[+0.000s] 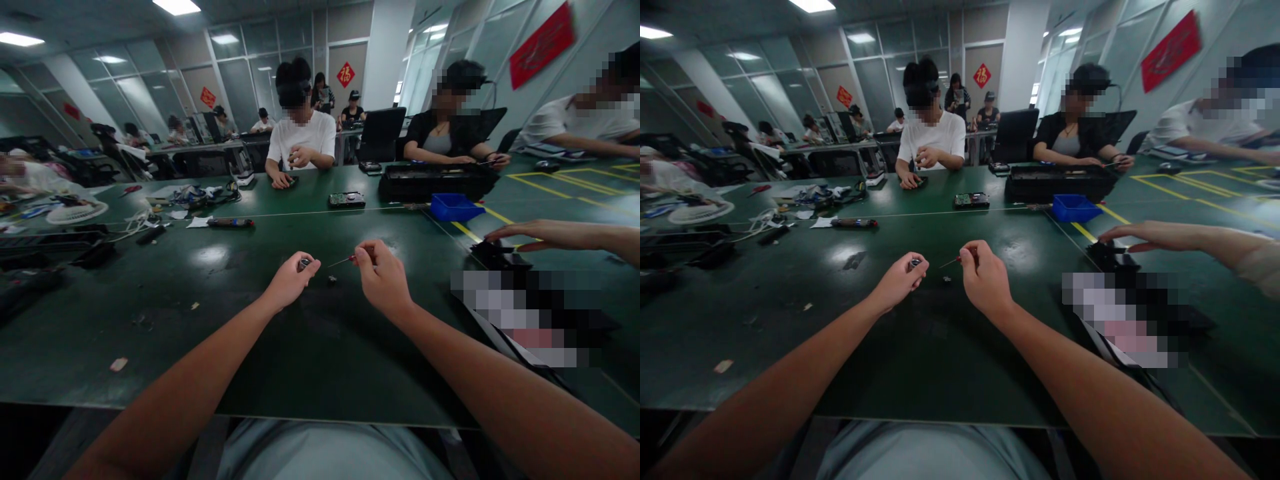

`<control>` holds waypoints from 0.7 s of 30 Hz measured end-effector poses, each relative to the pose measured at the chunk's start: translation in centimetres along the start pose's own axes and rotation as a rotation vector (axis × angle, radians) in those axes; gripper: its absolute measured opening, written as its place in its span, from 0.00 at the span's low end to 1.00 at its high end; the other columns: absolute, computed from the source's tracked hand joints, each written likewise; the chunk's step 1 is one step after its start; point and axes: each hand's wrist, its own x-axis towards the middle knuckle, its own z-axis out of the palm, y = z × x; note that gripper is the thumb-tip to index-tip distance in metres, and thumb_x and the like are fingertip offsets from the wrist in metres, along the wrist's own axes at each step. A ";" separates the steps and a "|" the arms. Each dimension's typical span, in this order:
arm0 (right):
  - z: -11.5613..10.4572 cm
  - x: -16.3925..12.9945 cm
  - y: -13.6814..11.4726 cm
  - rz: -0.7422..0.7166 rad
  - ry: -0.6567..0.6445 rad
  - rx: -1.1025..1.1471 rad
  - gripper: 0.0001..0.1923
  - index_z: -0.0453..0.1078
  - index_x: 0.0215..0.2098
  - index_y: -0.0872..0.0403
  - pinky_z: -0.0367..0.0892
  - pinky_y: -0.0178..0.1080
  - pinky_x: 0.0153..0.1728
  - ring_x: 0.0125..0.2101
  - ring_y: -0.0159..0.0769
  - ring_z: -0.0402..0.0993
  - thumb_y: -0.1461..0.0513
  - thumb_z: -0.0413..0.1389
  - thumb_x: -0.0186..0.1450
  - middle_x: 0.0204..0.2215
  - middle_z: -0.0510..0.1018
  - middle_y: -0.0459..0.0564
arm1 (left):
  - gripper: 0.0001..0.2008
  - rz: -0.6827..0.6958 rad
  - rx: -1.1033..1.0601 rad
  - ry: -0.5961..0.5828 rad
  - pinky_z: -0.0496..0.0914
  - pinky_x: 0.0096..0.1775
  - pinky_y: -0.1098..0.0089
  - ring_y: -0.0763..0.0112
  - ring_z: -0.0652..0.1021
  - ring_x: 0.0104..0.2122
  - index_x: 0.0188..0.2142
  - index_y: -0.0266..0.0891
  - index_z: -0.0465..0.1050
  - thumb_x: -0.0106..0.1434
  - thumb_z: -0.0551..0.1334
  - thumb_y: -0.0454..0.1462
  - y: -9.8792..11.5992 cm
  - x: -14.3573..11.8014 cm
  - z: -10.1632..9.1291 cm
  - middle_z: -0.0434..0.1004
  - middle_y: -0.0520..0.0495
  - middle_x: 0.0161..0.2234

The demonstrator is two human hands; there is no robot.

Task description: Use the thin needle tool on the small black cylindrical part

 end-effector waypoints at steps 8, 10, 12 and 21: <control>-0.5 0.1 -0.3 -0.044 0.024 -0.018 0.08 0.66 0.38 0.51 0.68 0.43 0.36 0.33 0.41 0.78 0.58 0.48 0.71 0.31 0.80 0.51 | 0.13 0.140 0.587 -0.166 0.71 0.41 0.62 0.58 0.78 0.41 0.46 0.42 0.76 0.67 0.58 0.42 1.2 0.9 1.8 0.79 0.43 0.44; -0.5 0.2 -0.3 -0.047 0.033 -0.019 0.08 0.66 0.38 0.51 0.68 0.42 0.36 0.33 0.40 0.78 0.58 0.48 0.71 0.31 0.80 0.51 | 0.16 0.142 0.713 -0.158 0.72 0.41 0.60 0.55 0.78 0.43 0.51 0.43 0.75 0.68 0.57 0.43 1.3 1.3 2.4 0.79 0.42 0.47; -0.5 0.2 -0.2 -0.056 0.049 -0.015 0.07 0.66 0.38 0.51 0.68 0.42 0.36 0.32 0.40 0.79 0.58 0.48 0.71 0.31 0.80 0.50 | 0.19 0.144 0.813 -0.169 0.72 0.42 0.59 0.53 0.78 0.45 0.53 0.44 0.75 0.67 0.58 0.46 1.5 1.6 2.9 0.78 0.41 0.48; -0.5 0.3 -0.1 -0.080 0.057 -0.014 0.07 0.66 0.38 0.51 0.68 0.41 0.34 0.31 0.39 0.79 0.58 0.49 0.71 0.30 0.80 0.50 | 0.11 0.077 0.573 -0.184 0.69 0.44 0.57 0.54 0.77 0.43 0.41 0.41 0.81 0.64 0.61 0.42 2.0 2.4 1.4 0.80 0.41 0.41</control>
